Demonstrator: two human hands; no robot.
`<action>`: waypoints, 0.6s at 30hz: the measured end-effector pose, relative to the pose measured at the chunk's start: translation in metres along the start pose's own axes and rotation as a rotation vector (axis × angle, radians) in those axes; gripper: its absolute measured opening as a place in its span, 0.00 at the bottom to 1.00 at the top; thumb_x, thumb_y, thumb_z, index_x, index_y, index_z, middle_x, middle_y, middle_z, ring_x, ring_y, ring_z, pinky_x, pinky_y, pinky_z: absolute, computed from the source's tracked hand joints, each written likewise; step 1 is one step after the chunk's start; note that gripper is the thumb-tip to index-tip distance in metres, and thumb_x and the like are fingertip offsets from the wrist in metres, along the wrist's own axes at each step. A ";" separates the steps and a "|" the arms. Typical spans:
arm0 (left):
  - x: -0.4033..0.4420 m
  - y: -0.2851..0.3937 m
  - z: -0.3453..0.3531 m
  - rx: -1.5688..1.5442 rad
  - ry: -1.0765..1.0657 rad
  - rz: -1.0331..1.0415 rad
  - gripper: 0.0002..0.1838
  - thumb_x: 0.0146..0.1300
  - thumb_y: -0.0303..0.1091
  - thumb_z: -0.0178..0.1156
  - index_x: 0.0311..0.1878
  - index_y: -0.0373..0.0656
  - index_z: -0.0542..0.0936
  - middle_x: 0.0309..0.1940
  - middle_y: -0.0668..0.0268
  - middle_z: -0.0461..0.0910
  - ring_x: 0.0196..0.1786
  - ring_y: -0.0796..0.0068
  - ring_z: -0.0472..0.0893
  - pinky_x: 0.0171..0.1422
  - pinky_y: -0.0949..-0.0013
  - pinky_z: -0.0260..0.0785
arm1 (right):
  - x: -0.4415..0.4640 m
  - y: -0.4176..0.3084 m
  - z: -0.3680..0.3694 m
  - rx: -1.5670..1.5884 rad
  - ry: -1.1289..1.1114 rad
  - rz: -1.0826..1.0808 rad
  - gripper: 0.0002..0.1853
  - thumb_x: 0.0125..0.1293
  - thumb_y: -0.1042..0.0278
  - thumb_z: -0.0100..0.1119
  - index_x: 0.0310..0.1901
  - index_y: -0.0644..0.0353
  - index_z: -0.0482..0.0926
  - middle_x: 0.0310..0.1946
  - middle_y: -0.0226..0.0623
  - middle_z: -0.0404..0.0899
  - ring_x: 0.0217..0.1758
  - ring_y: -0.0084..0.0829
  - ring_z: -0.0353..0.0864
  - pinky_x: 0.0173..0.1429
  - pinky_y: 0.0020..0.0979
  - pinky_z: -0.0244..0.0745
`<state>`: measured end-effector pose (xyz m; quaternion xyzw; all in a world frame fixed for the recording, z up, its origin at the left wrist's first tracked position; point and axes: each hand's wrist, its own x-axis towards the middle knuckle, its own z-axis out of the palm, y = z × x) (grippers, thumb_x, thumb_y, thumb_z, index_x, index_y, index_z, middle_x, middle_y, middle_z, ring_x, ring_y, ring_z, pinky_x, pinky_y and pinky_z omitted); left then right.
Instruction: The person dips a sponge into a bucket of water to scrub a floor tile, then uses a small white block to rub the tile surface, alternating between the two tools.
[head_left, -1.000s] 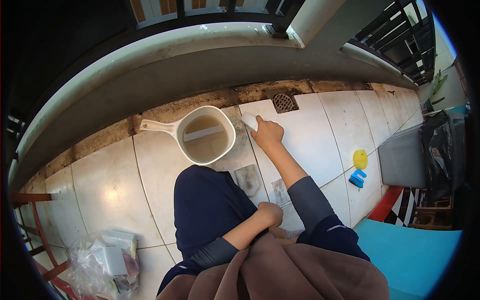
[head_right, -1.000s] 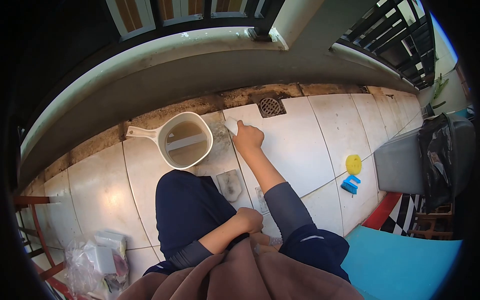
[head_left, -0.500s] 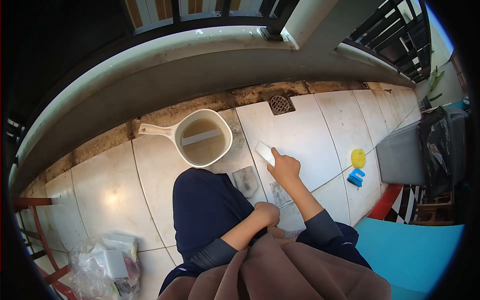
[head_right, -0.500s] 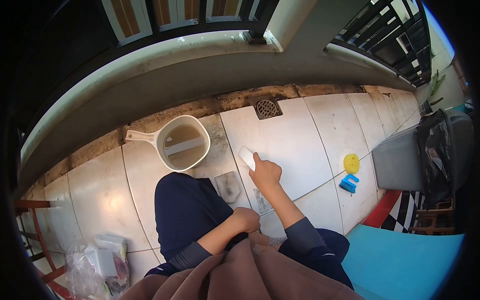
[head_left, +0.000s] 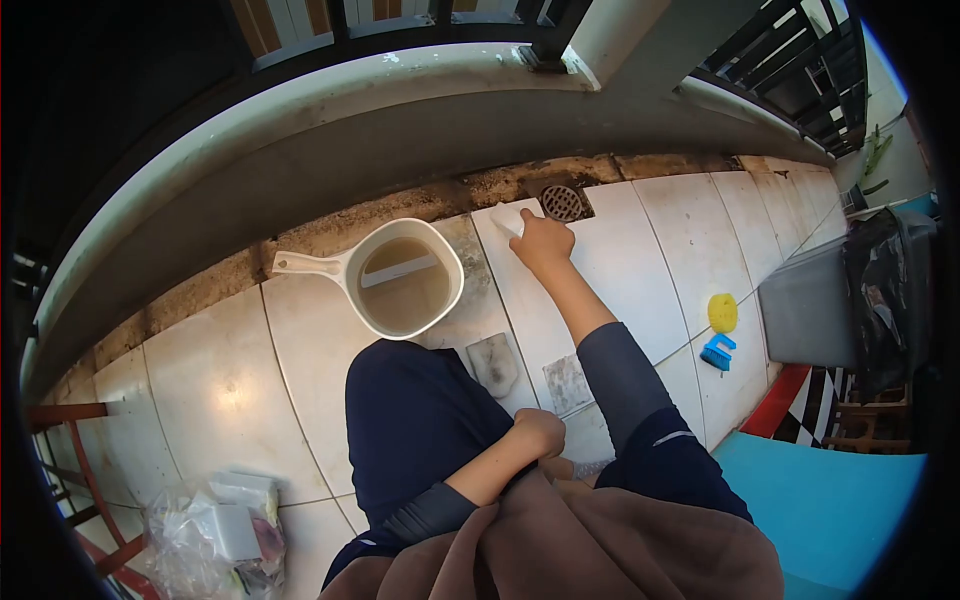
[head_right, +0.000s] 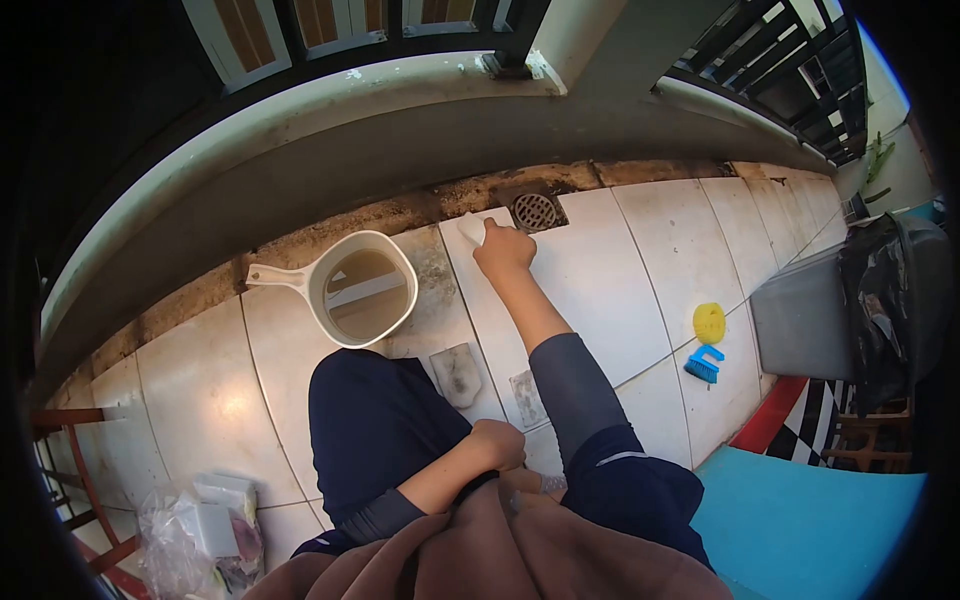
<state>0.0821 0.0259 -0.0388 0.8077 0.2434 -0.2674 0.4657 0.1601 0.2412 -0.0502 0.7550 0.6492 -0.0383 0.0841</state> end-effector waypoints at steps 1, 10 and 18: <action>-0.001 -0.001 -0.001 0.002 0.002 0.005 0.18 0.56 0.39 0.48 0.40 0.38 0.82 0.42 0.54 0.80 0.46 0.57 0.80 0.47 0.57 0.71 | 0.013 -0.003 -0.002 0.006 -0.017 0.003 0.23 0.49 0.57 0.60 0.49 0.47 0.73 0.31 0.35 0.81 0.36 0.35 0.82 0.34 0.36 0.76; -0.003 -0.004 -0.002 0.010 -0.002 -0.006 0.19 0.57 0.40 0.48 0.40 0.38 0.81 0.42 0.55 0.80 0.46 0.57 0.79 0.47 0.56 0.71 | -0.064 0.027 0.014 0.008 -0.066 -0.101 0.29 0.49 0.54 0.61 0.55 0.47 0.70 0.25 0.38 0.80 0.30 0.40 0.81 0.31 0.38 0.75; 0.001 0.003 0.002 0.014 0.012 0.013 0.19 0.57 0.42 0.49 0.39 0.38 0.82 0.41 0.55 0.80 0.45 0.57 0.80 0.46 0.56 0.71 | -0.156 0.037 0.014 -0.003 -0.071 -0.091 0.31 0.49 0.53 0.63 0.56 0.52 0.69 0.20 0.39 0.79 0.23 0.38 0.80 0.24 0.37 0.72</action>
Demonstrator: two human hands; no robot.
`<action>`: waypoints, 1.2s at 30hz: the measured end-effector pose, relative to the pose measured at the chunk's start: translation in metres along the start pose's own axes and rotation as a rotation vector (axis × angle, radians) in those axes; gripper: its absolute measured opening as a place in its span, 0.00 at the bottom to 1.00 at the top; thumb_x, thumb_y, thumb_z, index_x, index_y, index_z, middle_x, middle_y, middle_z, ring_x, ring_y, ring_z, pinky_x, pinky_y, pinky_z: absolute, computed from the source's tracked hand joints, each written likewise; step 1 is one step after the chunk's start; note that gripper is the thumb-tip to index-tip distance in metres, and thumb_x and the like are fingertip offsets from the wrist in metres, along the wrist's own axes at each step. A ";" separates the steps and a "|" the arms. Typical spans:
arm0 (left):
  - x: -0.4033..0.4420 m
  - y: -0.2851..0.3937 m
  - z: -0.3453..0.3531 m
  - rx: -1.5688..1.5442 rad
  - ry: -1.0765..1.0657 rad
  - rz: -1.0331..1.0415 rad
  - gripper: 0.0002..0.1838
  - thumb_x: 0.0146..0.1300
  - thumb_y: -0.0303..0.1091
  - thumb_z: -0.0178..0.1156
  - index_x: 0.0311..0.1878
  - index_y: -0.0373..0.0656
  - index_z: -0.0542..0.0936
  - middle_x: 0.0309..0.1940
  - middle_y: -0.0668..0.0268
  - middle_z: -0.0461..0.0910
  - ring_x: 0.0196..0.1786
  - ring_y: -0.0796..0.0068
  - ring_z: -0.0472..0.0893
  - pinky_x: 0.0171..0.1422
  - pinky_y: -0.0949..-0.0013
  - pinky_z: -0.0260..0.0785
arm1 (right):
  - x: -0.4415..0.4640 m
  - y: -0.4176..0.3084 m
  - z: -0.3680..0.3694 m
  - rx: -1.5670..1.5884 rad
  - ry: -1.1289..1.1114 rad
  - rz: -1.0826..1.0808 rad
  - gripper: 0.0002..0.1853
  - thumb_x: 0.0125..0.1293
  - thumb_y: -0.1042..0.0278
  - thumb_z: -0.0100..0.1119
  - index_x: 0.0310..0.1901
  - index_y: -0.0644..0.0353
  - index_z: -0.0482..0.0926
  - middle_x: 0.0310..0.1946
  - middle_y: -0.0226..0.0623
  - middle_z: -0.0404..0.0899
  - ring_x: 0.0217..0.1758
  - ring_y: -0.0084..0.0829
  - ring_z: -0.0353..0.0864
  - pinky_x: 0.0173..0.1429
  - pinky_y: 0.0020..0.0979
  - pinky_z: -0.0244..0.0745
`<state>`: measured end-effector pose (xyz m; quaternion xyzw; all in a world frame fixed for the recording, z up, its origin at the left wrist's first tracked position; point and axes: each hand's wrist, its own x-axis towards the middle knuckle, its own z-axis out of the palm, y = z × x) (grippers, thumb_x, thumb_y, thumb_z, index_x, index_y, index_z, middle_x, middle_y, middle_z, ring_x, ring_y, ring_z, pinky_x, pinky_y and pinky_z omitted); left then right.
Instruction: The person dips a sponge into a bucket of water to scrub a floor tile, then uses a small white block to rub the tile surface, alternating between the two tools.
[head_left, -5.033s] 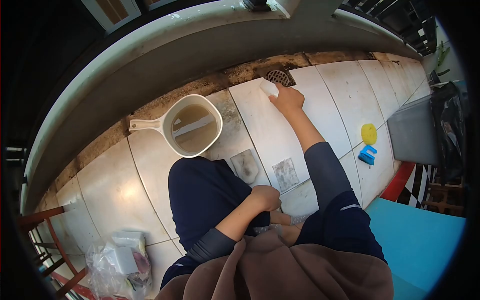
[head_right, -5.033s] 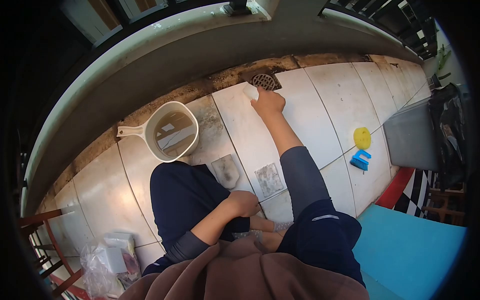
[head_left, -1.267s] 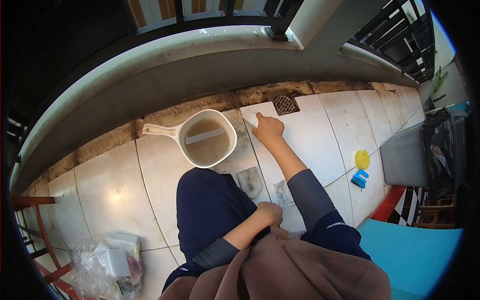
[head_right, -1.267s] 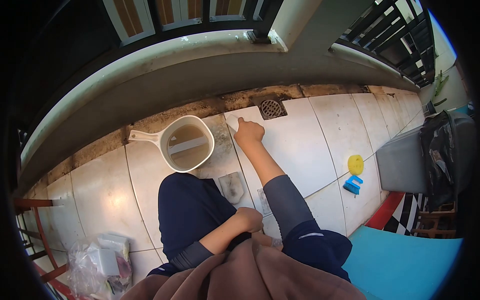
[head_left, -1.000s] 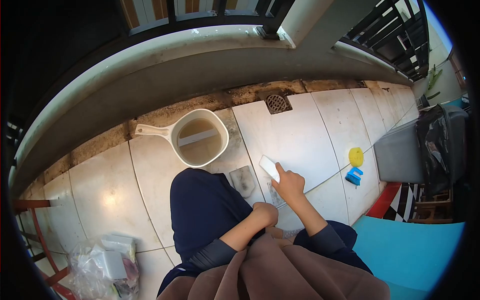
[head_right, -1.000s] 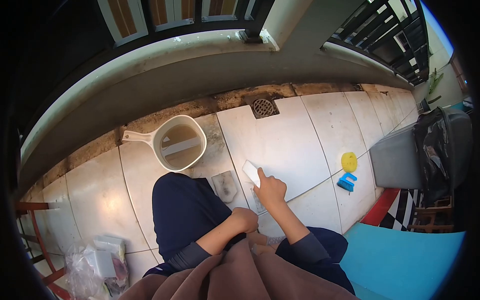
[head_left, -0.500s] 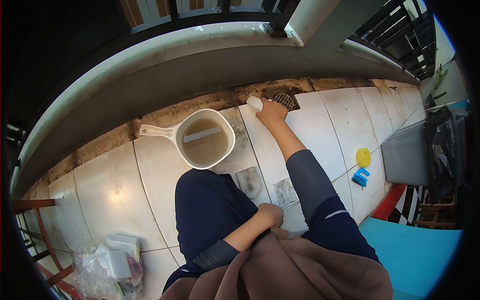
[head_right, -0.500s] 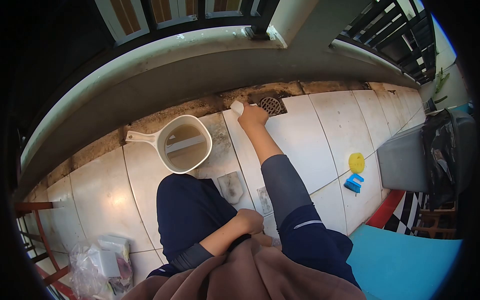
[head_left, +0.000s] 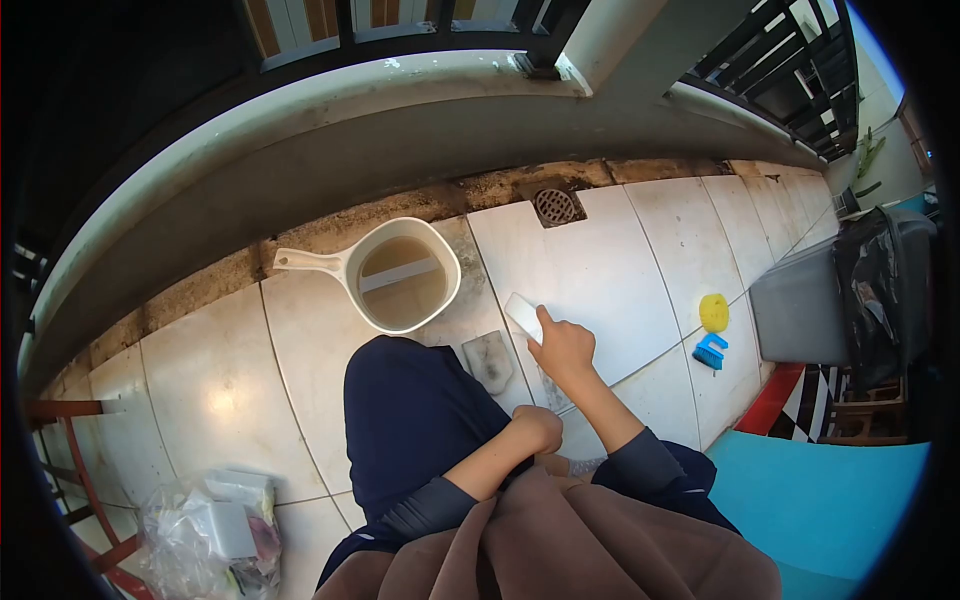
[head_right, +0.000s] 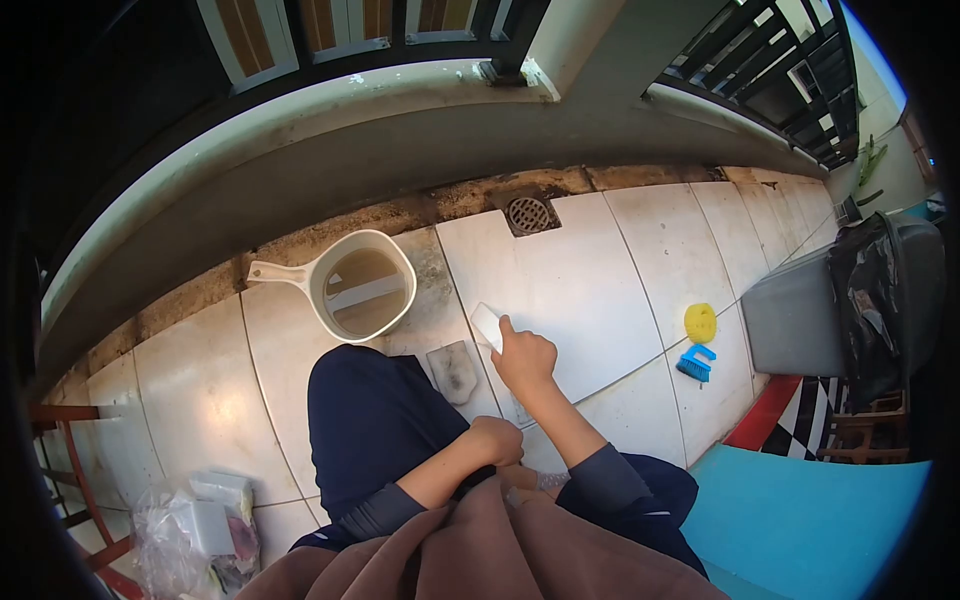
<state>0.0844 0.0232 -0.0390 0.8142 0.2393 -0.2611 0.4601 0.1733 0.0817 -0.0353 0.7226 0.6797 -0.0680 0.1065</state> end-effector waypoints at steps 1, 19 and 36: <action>-0.001 0.000 0.000 0.001 -0.006 -0.002 0.19 0.57 0.42 0.49 0.39 0.38 0.82 0.41 0.55 0.80 0.45 0.57 0.80 0.46 0.56 0.71 | 0.012 -0.003 0.002 0.004 0.024 -0.002 0.31 0.49 0.53 0.63 0.56 0.52 0.69 0.20 0.39 0.79 0.23 0.38 0.80 0.25 0.37 0.72; -0.013 -0.002 -0.009 -0.006 -0.003 -0.011 0.18 0.55 0.37 0.47 0.39 0.37 0.81 0.41 0.52 0.80 0.45 0.57 0.80 0.47 0.56 0.71 | 0.015 0.003 0.002 0.022 0.059 0.031 0.30 0.48 0.53 0.65 0.54 0.51 0.70 0.20 0.38 0.79 0.23 0.37 0.80 0.25 0.36 0.73; 0.000 -0.004 -0.004 -0.014 -0.009 -0.053 0.15 0.50 0.34 0.54 0.40 0.44 0.83 0.43 0.58 0.81 0.45 0.60 0.81 0.41 0.59 0.73 | 0.175 0.001 -0.023 -0.003 0.039 0.165 0.27 0.50 0.51 0.59 0.54 0.46 0.72 0.32 0.35 0.82 0.35 0.37 0.82 0.36 0.37 0.76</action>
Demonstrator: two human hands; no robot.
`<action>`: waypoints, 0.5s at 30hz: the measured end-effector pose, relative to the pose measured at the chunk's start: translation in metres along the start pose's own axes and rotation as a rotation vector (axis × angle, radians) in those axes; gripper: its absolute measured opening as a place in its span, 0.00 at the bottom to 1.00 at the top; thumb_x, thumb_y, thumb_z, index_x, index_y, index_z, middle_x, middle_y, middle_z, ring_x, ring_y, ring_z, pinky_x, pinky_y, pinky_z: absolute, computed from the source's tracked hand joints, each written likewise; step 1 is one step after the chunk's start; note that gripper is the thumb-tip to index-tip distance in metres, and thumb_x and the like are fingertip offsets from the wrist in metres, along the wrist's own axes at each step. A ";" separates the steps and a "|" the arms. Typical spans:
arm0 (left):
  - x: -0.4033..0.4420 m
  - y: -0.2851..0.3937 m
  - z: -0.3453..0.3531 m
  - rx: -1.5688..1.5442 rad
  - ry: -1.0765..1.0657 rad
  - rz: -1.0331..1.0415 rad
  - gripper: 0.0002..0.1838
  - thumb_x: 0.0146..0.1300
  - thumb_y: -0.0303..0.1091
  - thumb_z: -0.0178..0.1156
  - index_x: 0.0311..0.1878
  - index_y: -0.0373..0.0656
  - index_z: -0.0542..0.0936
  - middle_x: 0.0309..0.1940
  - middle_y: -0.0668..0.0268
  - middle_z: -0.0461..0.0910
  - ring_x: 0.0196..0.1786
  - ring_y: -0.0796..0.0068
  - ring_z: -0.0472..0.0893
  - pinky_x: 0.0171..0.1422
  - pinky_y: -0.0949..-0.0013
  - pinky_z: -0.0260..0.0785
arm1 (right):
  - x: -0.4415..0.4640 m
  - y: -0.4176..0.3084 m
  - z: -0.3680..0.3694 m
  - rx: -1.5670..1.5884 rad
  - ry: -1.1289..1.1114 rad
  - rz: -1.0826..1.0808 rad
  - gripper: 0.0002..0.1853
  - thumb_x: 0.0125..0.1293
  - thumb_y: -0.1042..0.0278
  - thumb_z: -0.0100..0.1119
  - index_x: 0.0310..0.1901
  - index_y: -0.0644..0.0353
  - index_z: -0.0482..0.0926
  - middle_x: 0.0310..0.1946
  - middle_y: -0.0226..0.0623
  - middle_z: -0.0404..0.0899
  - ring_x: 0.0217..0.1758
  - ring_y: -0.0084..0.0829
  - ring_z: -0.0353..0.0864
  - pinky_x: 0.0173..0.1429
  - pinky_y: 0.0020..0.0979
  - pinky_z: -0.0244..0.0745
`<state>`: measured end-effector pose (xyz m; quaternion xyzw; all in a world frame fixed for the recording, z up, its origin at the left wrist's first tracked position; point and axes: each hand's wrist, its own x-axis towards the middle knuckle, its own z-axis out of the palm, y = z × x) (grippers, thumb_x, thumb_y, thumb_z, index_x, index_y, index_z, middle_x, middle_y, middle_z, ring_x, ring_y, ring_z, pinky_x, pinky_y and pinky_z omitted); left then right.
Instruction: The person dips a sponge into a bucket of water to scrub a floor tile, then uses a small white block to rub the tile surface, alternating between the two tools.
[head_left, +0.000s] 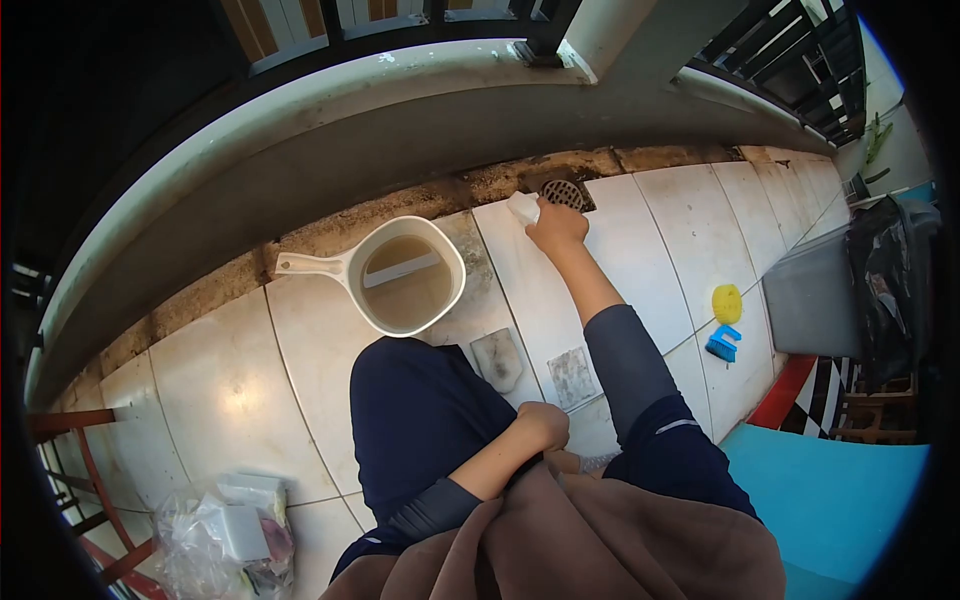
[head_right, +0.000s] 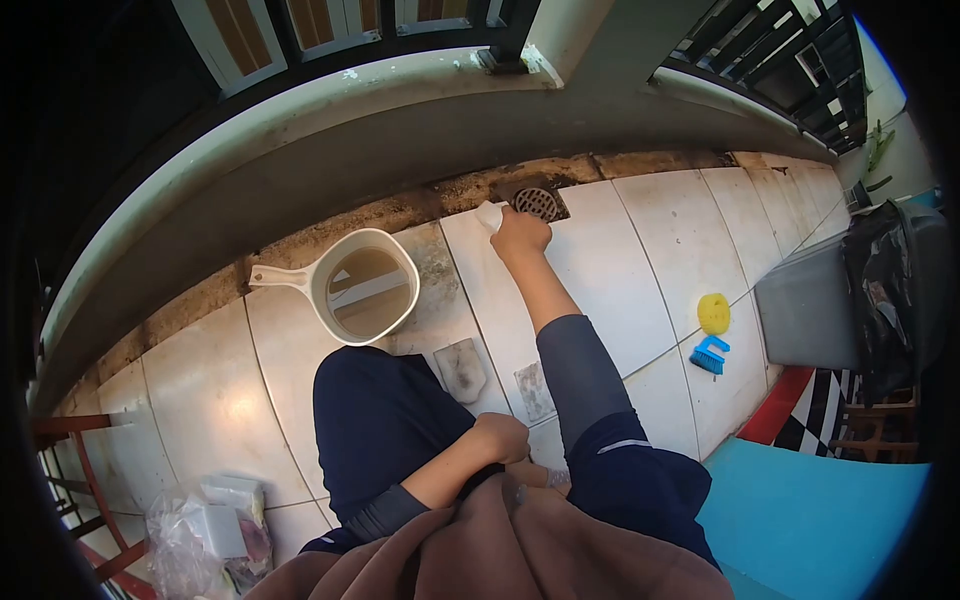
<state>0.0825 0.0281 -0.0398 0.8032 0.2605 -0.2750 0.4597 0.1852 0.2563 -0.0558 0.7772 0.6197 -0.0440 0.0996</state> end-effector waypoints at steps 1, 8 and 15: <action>-0.001 0.000 -0.001 -0.003 0.003 0.001 0.15 0.50 0.35 0.54 0.41 0.44 0.83 0.43 0.58 0.81 0.45 0.60 0.81 0.41 0.59 0.73 | 0.000 0.000 0.002 0.002 -0.012 -0.005 0.27 0.50 0.51 0.59 0.54 0.46 0.71 0.32 0.36 0.82 0.35 0.37 0.82 0.36 0.37 0.76; -0.009 0.001 -0.002 0.003 0.008 0.034 0.18 0.55 0.38 0.47 0.40 0.38 0.82 0.41 0.53 0.80 0.45 0.56 0.80 0.46 0.57 0.71 | -0.102 0.049 0.016 0.009 -0.014 -0.074 0.27 0.49 0.54 0.61 0.53 0.49 0.70 0.26 0.38 0.80 0.30 0.38 0.82 0.31 0.38 0.75; -0.001 0.007 0.002 0.022 -0.009 0.021 0.15 0.49 0.31 0.53 0.39 0.43 0.83 0.42 0.57 0.81 0.44 0.60 0.81 0.41 0.59 0.73 | -0.199 0.085 0.025 0.015 -0.072 0.015 0.32 0.49 0.51 0.61 0.57 0.48 0.69 0.24 0.42 0.80 0.28 0.40 0.81 0.31 0.39 0.75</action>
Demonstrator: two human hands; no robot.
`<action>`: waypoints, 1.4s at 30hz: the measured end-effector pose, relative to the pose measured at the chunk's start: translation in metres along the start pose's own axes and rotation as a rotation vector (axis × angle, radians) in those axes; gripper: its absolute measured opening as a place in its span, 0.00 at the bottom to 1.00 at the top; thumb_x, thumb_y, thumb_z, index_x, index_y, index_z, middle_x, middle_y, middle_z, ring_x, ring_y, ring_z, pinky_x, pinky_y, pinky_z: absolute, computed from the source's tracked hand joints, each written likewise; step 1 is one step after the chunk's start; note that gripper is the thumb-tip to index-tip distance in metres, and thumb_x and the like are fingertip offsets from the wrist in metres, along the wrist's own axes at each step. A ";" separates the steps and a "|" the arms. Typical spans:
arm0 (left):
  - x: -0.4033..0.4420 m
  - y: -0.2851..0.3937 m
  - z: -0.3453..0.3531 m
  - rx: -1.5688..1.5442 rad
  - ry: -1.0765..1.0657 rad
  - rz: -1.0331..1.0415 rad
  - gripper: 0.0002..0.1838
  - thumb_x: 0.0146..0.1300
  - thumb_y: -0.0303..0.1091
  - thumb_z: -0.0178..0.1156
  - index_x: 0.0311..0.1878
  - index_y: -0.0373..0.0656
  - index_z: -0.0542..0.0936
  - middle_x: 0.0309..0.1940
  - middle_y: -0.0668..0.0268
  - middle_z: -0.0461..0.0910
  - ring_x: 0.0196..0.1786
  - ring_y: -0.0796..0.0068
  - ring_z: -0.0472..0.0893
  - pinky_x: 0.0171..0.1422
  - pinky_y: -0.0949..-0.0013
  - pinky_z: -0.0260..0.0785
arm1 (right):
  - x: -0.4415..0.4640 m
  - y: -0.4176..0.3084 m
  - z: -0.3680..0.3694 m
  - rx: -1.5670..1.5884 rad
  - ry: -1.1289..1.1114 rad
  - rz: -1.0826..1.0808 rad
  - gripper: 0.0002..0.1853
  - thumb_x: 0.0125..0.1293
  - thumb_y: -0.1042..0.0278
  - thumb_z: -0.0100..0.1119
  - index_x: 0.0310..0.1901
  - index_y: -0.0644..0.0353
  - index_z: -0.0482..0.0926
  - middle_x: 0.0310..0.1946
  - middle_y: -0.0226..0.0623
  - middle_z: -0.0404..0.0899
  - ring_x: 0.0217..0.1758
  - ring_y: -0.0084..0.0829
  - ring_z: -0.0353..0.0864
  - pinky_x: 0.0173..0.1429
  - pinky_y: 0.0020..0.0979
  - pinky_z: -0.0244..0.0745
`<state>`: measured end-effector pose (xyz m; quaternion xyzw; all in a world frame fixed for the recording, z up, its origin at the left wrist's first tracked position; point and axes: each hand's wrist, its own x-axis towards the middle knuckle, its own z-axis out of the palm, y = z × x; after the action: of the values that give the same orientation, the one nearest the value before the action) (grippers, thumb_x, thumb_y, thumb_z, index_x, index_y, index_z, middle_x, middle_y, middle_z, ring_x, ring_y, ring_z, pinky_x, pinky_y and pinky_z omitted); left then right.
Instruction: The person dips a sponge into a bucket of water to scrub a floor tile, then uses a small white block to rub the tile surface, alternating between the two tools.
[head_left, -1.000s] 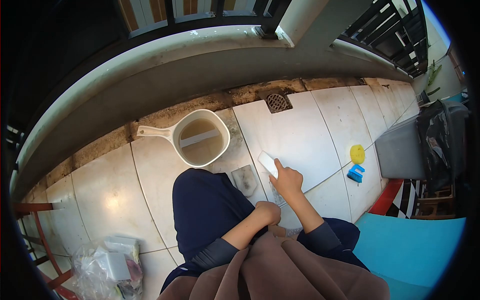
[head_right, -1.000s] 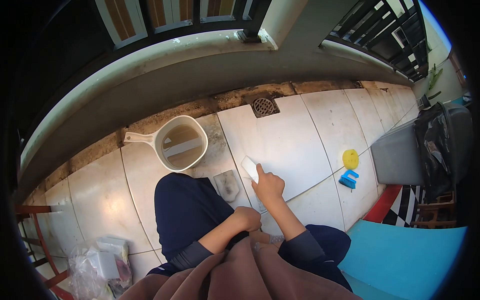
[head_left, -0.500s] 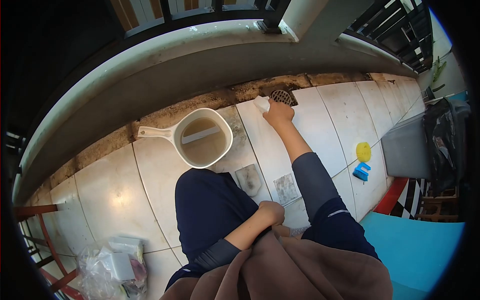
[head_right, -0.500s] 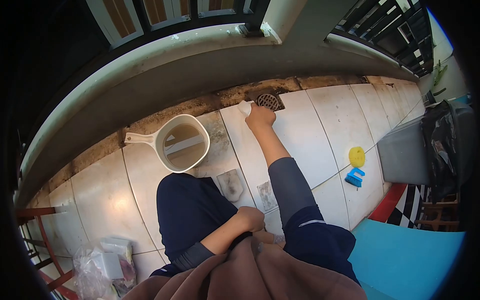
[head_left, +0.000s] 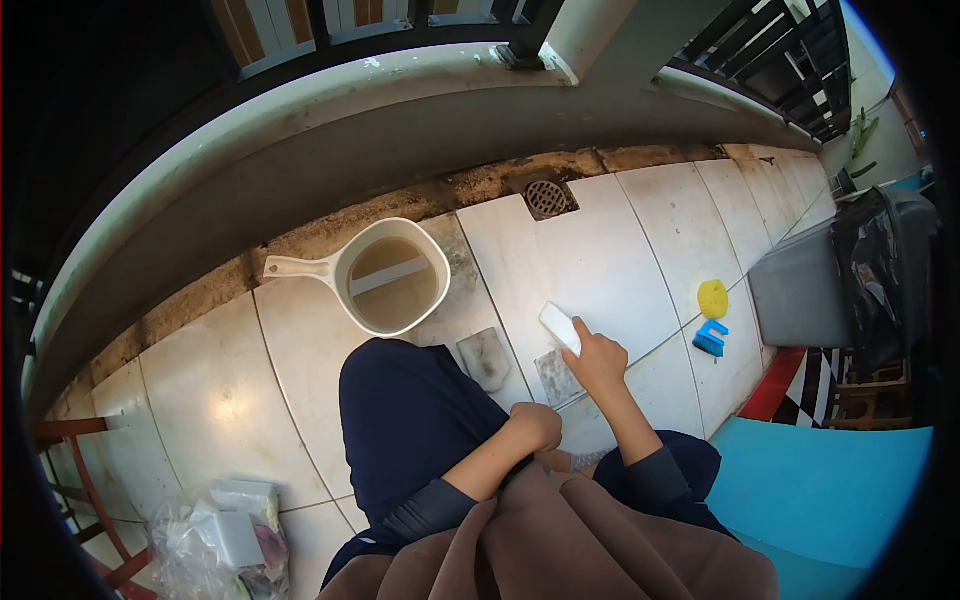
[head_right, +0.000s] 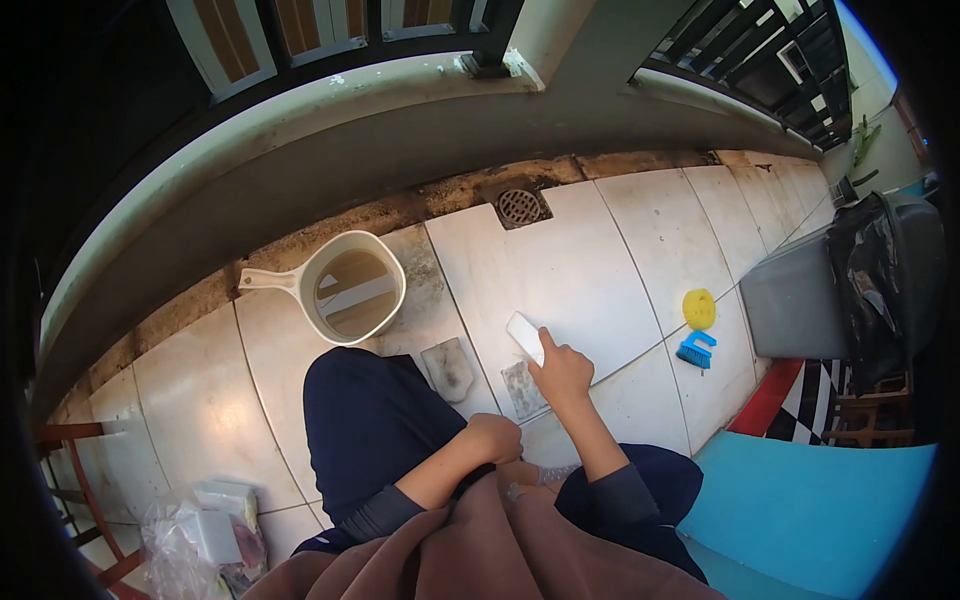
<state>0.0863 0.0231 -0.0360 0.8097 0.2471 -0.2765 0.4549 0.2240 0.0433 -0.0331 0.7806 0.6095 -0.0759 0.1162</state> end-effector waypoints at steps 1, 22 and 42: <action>0.000 0.000 0.000 0.001 -0.007 0.001 0.15 0.48 0.31 0.53 0.39 0.43 0.83 0.42 0.57 0.81 0.44 0.60 0.81 0.40 0.59 0.73 | 0.005 -0.001 0.000 0.003 0.024 0.001 0.31 0.49 0.52 0.62 0.57 0.48 0.69 0.24 0.41 0.80 0.28 0.39 0.81 0.30 0.38 0.74; -0.001 -0.007 0.003 0.038 0.045 0.065 0.21 0.58 0.43 0.46 0.41 0.37 0.81 0.42 0.51 0.79 0.46 0.54 0.78 0.50 0.60 0.69 | 0.010 0.035 0.001 0.131 -0.022 0.042 0.30 0.50 0.51 0.61 0.56 0.47 0.69 0.31 0.41 0.81 0.37 0.41 0.81 0.38 0.39 0.75; -0.004 -0.007 0.056 0.173 0.525 0.107 0.17 0.59 0.43 0.47 0.45 0.45 0.77 0.51 0.59 0.73 0.46 0.59 0.77 0.47 0.58 0.70 | -0.110 0.117 0.019 1.961 0.074 0.276 0.26 0.63 0.38 0.46 0.45 0.56 0.71 0.16 0.27 0.67 0.09 0.12 0.50 0.13 0.17 0.43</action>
<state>0.0665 -0.0227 -0.0623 0.9013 0.2888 -0.0532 0.3184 0.3113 -0.0912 -0.0125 0.5975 0.1838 -0.5082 -0.5925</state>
